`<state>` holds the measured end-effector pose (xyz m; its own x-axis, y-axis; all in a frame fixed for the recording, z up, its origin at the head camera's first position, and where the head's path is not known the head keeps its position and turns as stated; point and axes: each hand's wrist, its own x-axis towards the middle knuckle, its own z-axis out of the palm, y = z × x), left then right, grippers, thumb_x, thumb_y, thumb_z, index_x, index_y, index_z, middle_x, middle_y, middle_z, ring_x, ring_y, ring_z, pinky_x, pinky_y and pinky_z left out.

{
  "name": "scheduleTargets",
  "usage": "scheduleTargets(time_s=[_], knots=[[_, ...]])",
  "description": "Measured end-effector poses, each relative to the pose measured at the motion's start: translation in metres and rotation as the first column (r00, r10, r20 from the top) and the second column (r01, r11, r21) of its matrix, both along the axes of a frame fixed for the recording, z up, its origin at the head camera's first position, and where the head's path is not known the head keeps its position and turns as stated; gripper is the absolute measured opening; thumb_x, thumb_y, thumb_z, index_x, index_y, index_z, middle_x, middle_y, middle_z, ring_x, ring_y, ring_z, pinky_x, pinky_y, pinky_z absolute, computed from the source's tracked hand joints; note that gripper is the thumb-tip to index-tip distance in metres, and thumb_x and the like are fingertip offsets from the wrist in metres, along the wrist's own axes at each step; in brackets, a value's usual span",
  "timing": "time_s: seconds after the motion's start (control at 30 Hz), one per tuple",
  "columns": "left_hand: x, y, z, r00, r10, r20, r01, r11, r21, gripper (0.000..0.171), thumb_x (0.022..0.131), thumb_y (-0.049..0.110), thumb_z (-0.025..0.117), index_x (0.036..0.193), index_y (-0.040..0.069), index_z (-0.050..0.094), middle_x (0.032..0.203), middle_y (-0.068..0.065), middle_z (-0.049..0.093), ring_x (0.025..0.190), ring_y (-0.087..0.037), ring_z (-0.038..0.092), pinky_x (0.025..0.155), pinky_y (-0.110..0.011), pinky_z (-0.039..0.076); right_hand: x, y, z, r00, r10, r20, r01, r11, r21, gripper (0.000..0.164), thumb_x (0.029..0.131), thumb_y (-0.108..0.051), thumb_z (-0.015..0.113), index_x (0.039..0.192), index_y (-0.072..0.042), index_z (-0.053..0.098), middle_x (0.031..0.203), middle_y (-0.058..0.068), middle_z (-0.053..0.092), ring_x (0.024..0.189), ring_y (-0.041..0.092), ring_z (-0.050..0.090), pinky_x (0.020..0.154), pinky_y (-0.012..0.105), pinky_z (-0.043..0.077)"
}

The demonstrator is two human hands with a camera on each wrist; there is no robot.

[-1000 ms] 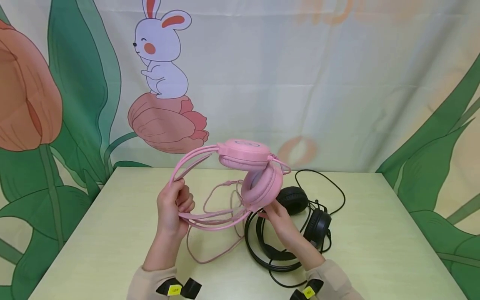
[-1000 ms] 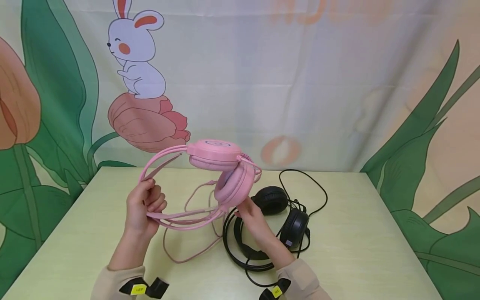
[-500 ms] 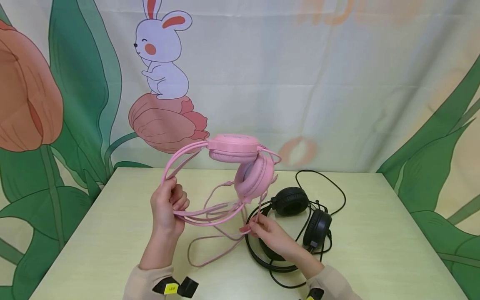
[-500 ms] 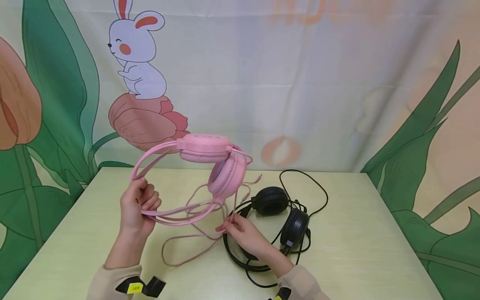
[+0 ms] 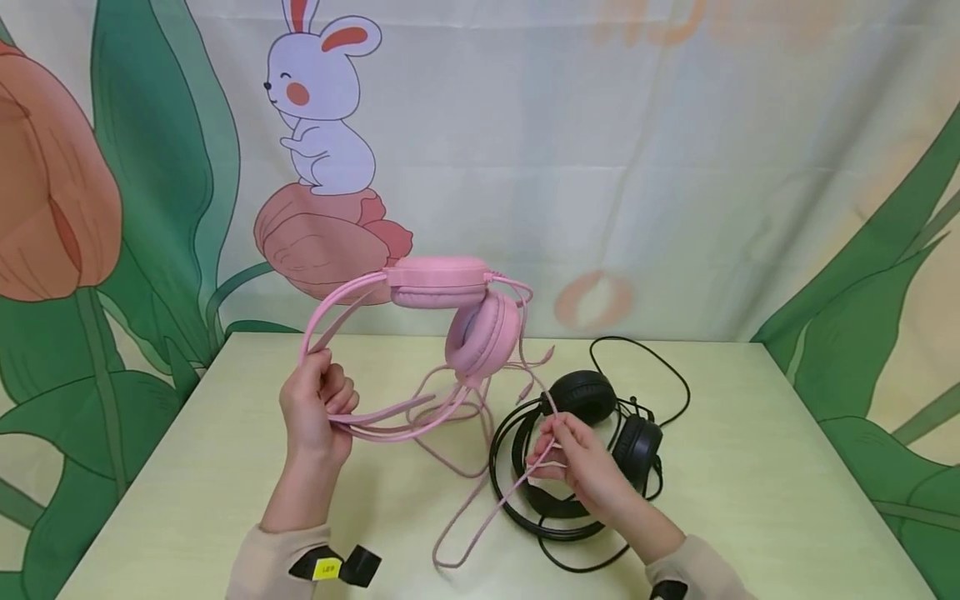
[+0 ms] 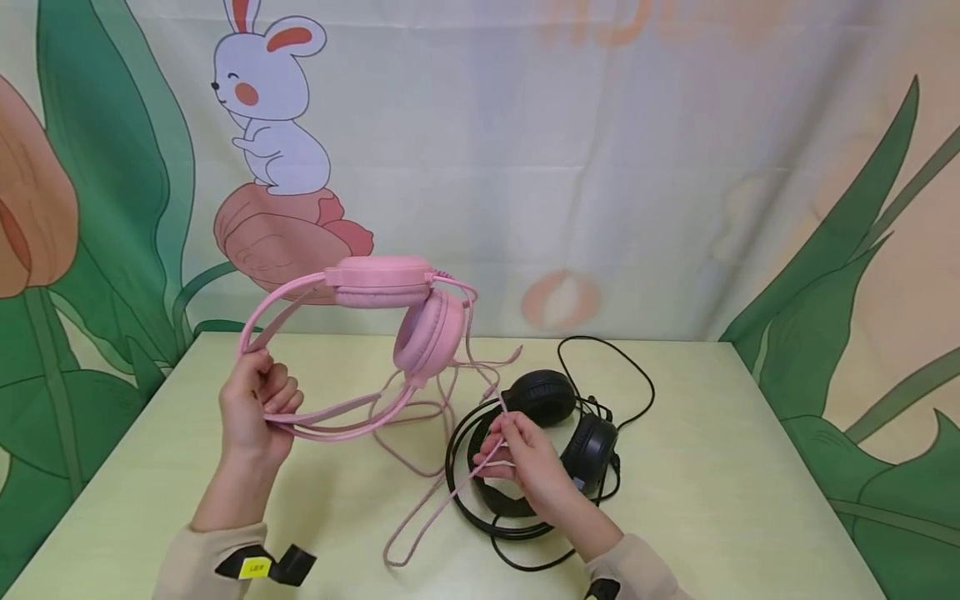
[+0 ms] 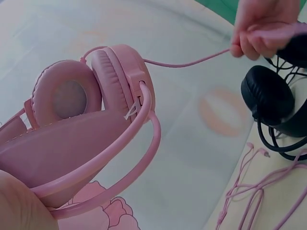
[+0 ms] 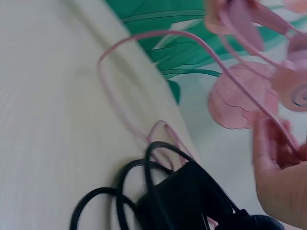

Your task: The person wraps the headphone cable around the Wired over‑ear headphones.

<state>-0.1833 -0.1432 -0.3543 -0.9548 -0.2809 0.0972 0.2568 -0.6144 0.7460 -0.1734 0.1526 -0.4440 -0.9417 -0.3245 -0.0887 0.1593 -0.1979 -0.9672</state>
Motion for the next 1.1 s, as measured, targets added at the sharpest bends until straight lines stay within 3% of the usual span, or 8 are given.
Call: scheduleTargets(time_s=[0.13, 0.37, 0.5, 0.67, 0.8, 1.0, 1.07, 1.1], knots=[[-0.003, -0.005, -0.003, 0.999, 0.043, 0.03, -0.042, 0.999, -0.01, 0.026, 0.093, 0.011, 0.041, 0.067, 0.01, 0.041, 0.049, 0.0, 0.025, 0.04, -0.014, 0.017, 0.038, -0.018, 0.019, -0.004, 0.014, 0.015, 0.995, -0.091, 0.036, 0.095, 0.99, -0.108, 0.024, 0.1, -0.032, 0.03, 0.104, -0.011, 0.041, 0.069, -0.005, 0.04, 0.055, 0.007, 0.041, 0.058, 0.023, 0.048], [-0.004, -0.009, -0.007, 0.996, 0.076, 0.056, -0.076, 0.997, 0.001, 0.026, 0.092, 0.011, 0.043, 0.066, 0.01, 0.041, 0.048, 0.001, 0.025, 0.04, -0.012, 0.018, 0.038, -0.017, 0.019, -0.014, 0.032, 0.031, 0.996, -0.067, -0.055, 0.058, 0.987, -0.15, 0.027, 0.099, -0.036, 0.033, 0.111, -0.013, 0.039, 0.064, -0.005, 0.028, 0.047, 0.007, 0.021, 0.043, 0.019, 0.019], [-0.004, -0.01, -0.008, 0.993, 0.094, 0.073, -0.094, 0.996, 0.001, 0.023, 0.091, 0.011, 0.045, 0.068, 0.01, 0.043, 0.048, 0.002, 0.027, 0.039, -0.011, 0.02, 0.038, -0.017, 0.02, -0.018, 0.038, 0.036, 0.988, -0.064, -0.142, 0.053, 0.996, -0.076, 0.03, 0.098, -0.035, 0.036, 0.116, -0.011, 0.039, 0.063, -0.004, 0.028, 0.046, 0.008, 0.019, 0.042, 0.023, 0.014], [-0.006, -0.014, -0.01, 0.986, 0.129, 0.106, -0.128, 0.992, -0.018, 0.022, 0.09, 0.011, 0.048, 0.068, 0.009, 0.046, 0.048, 0.003, 0.029, 0.038, -0.009, 0.023, 0.037, -0.017, 0.022, -0.02, 0.045, 0.045, 0.96, -0.028, -0.277, 0.073, 0.986, 0.151, 0.034, 0.098, -0.033, 0.037, 0.123, -0.01, 0.042, 0.064, -0.002, 0.032, 0.045, 0.009, 0.022, 0.038, 0.024, 0.018], [-0.007, -0.016, -0.012, 0.978, 0.159, 0.134, -0.153, 0.987, -0.052, 0.024, 0.089, 0.013, 0.05, 0.065, 0.01, 0.045, 0.048, 0.003, 0.03, 0.038, -0.009, 0.025, 0.037, -0.016, 0.023, -0.02, 0.049, 0.06, 0.908, 0.035, -0.419, 0.128, 0.926, 0.355, 0.032, 0.099, -0.029, 0.038, 0.125, -0.012, 0.048, 0.066, 0.002, 0.037, 0.044, 0.011, 0.029, 0.036, 0.025, 0.026], [-0.008, -0.018, -0.012, 0.973, 0.176, 0.147, -0.169, 0.984, -0.065, 0.026, 0.088, 0.012, 0.051, 0.063, 0.011, 0.044, 0.048, 0.003, 0.031, 0.037, -0.008, 0.026, 0.037, -0.016, 0.023, -0.024, 0.052, 0.09, 0.77, 0.147, -0.62, 0.278, 0.798, 0.535, 0.018, 0.097, -0.015, 0.044, 0.11, -0.011, 0.054, 0.067, 0.002, 0.04, 0.048, 0.009, 0.032, 0.041, 0.026, 0.03], [-0.008, -0.018, -0.012, 0.972, 0.179, 0.15, -0.171, 0.983, -0.067, 0.025, 0.089, 0.013, 0.051, 0.064, 0.011, 0.044, 0.049, 0.003, 0.031, 0.038, -0.008, 0.026, 0.037, -0.016, 0.024, -0.024, 0.051, 0.099, 0.747, 0.171, -0.642, 0.313, 0.762, 0.567, 0.011, 0.095, -0.013, 0.047, 0.103, -0.01, 0.054, 0.068, 0.0, 0.042, 0.05, 0.008, 0.033, 0.043, 0.024, 0.031], [-0.008, -0.018, -0.011, 0.971, 0.182, 0.153, -0.173, 0.982, -0.069, 0.025, 0.089, 0.013, 0.051, 0.065, 0.011, 0.045, 0.049, 0.003, 0.031, 0.038, -0.008, 0.026, 0.037, -0.016, 0.024, -0.023, 0.051, 0.103, 0.749, 0.176, -0.639, 0.312, 0.758, 0.574, 0.009, 0.095, -0.013, 0.047, 0.101, -0.01, 0.054, 0.067, 0.0, 0.041, 0.05, 0.007, 0.033, 0.043, 0.024, 0.03]])
